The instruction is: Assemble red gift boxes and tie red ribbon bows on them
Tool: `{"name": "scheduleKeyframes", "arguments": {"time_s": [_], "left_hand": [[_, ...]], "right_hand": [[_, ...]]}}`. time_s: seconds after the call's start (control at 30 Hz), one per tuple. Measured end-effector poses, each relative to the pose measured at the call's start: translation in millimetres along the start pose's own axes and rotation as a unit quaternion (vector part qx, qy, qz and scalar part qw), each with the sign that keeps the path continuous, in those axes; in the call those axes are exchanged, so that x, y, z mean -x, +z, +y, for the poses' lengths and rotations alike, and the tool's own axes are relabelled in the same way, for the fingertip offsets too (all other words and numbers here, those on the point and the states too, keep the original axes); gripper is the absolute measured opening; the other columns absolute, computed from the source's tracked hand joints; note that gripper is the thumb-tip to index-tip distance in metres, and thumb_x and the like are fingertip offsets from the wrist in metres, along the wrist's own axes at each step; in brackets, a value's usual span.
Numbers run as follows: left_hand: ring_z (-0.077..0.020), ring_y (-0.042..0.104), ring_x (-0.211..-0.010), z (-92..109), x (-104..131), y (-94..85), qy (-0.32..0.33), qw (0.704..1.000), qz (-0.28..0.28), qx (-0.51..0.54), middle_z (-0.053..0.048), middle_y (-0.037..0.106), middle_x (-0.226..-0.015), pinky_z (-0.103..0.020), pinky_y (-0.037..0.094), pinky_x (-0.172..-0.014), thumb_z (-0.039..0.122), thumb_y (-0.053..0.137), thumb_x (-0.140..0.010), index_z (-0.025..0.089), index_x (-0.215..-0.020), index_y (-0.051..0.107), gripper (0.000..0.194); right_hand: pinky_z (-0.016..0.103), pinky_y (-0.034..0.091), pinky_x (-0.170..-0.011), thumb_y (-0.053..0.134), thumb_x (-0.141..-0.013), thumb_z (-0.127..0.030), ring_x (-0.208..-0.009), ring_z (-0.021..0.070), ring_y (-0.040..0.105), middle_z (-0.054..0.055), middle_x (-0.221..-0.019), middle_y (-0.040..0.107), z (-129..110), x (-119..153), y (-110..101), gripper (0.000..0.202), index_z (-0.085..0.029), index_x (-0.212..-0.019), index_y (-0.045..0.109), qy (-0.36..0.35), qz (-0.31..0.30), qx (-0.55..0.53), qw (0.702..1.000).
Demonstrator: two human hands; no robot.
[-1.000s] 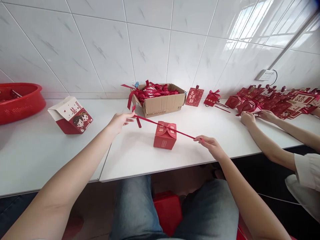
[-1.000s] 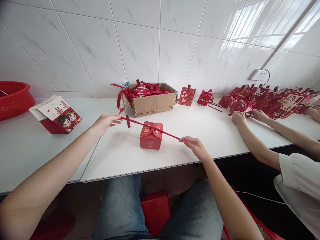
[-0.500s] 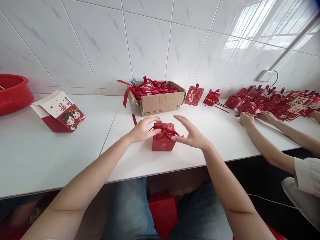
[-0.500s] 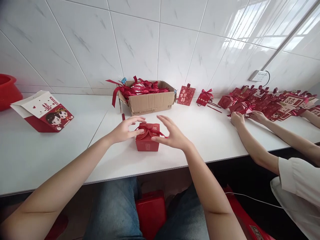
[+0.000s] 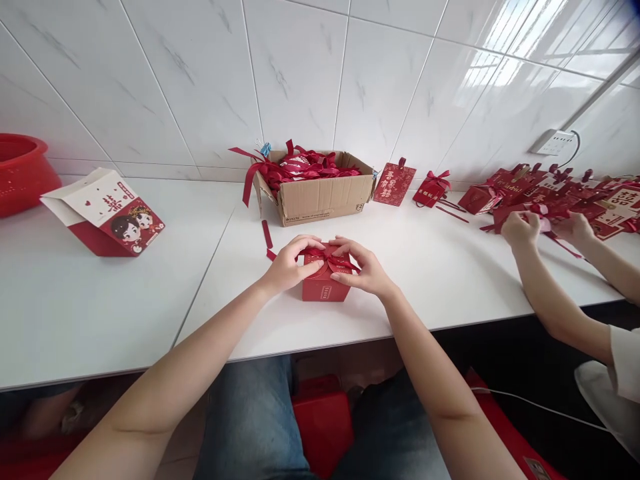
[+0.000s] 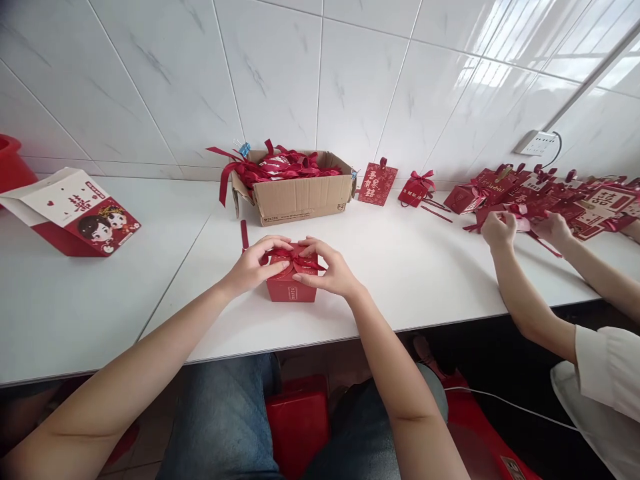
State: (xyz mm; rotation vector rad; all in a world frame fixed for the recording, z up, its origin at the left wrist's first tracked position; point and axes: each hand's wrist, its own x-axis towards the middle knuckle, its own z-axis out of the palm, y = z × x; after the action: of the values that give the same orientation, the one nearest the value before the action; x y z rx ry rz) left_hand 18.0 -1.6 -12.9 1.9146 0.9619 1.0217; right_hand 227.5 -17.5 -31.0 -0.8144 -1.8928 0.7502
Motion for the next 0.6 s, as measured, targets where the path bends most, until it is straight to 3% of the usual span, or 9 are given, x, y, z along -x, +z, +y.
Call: {"name": "scheduleKeyframes", "arguments": {"time_s": [0.1,0.23,0.37,0.47,0.6], "left_hand": [[-0.0254,0.054,-0.117,-1,0,0.3,0.004,1.0,0.016,-0.005,-0.01,0.058,-0.121,-0.042,0.041,-0.102,0.03,0.064,-0.074,0.019,-0.09,0.065,0.019],[-0.025,0.056,-0.116,-2,1,0.6,-0.018,0.999,0.04,0.014,-0.01,0.06,-0.121,-0.041,0.044,-0.099,0.032,0.065,-0.077,0.019,-0.081,0.063,0.014],[-0.0254,0.056,-0.117,-3,1,2.1,-0.033,0.997,0.05,0.042,-0.011,0.06,-0.123,-0.041,0.047,-0.097,0.035,0.064,-0.079,0.018,-0.077,0.06,0.018],[-0.0256,0.056,-0.118,-4,2,2.2,-0.035,0.997,0.055,0.045,-0.011,0.06,-0.124,-0.041,0.046,-0.098,0.036,0.065,-0.079,0.018,-0.076,0.06,0.019],[-0.0262,0.055,-0.119,-5,3,-1.1,-0.04,0.997,0.049,0.046,-0.012,0.059,-0.126,-0.041,0.048,-0.095,0.035,0.065,-0.078,0.017,-0.073,0.06,0.019]], "right_hand": [[0.046,0.037,-0.109,0.066,-0.081,-0.039,-0.137,0.0261,0.039,0.012,-0.127,0.06,4,0,1,0.024,-0.021,-0.097,0.064,-0.016,0.002,0.019,1.0],[0.044,0.04,-0.107,0.057,-0.088,-0.035,-0.13,0.0239,0.047,0.011,-0.126,0.06,2,1,0,0.017,-0.022,-0.094,0.067,-0.032,0.032,0.054,0.998],[0.041,0.048,-0.095,0.063,-0.084,-0.033,-0.11,0.0224,0.059,0.01,-0.114,0.061,-5,0,-3,0.014,-0.021,-0.076,0.064,-0.056,0.078,0.111,0.989],[0.038,0.05,-0.084,0.061,-0.086,-0.032,-0.093,0.0196,0.059,0.008,-0.096,0.06,-9,-2,-6,0.015,-0.02,-0.075,0.06,-0.06,0.097,0.164,0.98],[0.031,0.047,-0.067,0.056,-0.088,-0.03,-0.075,0.0159,0.055,0.004,-0.079,0.057,-10,-3,-13,0.017,-0.02,-0.074,0.055,-0.028,0.072,0.189,0.979]]}}
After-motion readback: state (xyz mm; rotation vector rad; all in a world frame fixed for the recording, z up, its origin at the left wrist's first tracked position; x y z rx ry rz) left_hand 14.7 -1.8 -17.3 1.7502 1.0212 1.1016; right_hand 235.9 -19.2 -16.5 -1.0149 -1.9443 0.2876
